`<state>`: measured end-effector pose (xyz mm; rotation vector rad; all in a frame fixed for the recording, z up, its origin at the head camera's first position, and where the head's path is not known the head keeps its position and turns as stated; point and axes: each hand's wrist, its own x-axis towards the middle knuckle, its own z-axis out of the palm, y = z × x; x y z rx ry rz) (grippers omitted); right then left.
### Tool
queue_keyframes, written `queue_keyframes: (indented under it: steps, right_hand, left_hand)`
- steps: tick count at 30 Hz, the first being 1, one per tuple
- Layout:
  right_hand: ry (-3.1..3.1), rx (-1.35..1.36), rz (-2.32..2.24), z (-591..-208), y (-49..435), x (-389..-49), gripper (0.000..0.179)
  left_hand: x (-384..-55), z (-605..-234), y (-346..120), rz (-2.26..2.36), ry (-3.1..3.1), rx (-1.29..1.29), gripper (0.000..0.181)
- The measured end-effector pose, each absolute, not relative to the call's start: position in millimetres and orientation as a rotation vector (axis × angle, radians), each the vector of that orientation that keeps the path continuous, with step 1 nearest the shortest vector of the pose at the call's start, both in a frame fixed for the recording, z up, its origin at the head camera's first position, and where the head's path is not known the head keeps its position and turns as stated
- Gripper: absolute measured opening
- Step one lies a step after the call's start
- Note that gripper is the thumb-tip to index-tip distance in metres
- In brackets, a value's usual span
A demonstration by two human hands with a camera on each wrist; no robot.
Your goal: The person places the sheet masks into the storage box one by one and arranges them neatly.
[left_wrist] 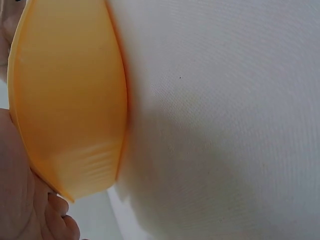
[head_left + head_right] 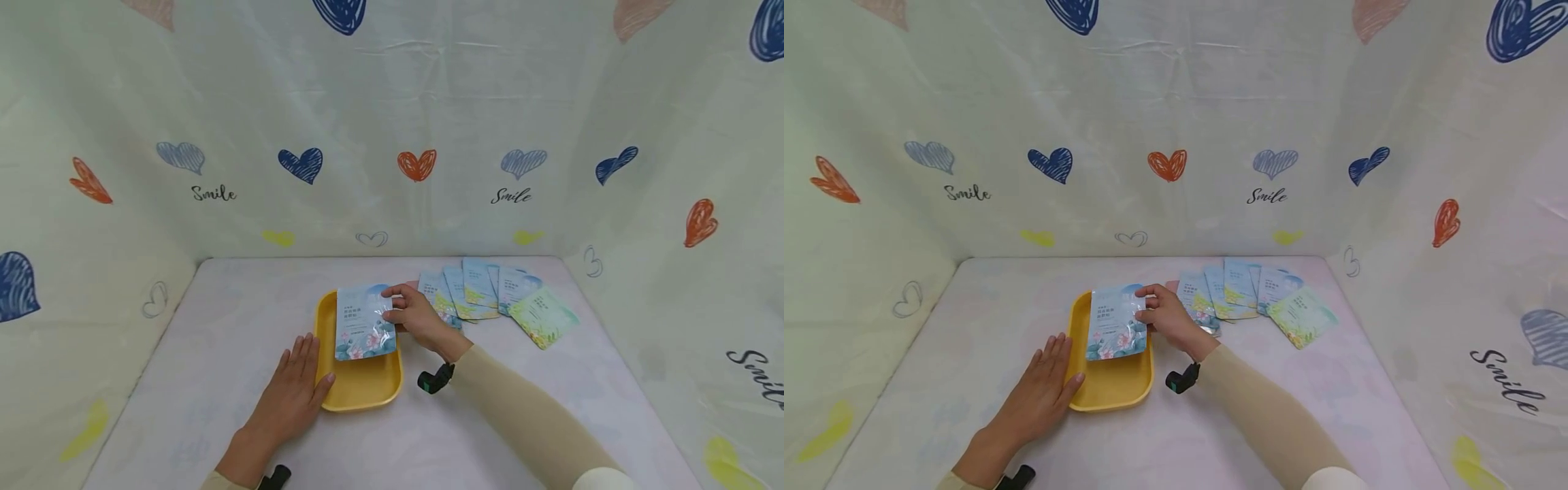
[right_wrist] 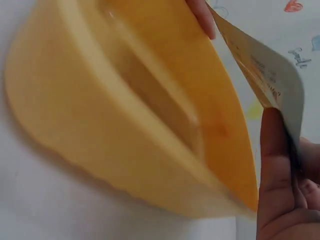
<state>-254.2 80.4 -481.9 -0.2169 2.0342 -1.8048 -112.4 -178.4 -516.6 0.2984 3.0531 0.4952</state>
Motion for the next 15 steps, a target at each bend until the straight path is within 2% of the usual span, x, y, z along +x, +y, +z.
queue_keyframes:
  steps: [15]
  right_hand:
    - [2.108,-0.197,-1.662,-484.1,43.7,-248.4,0.034]
  left_hand:
    - [-112.3,-516.3,-179.5,0.558,3.038,0.320,0.083]
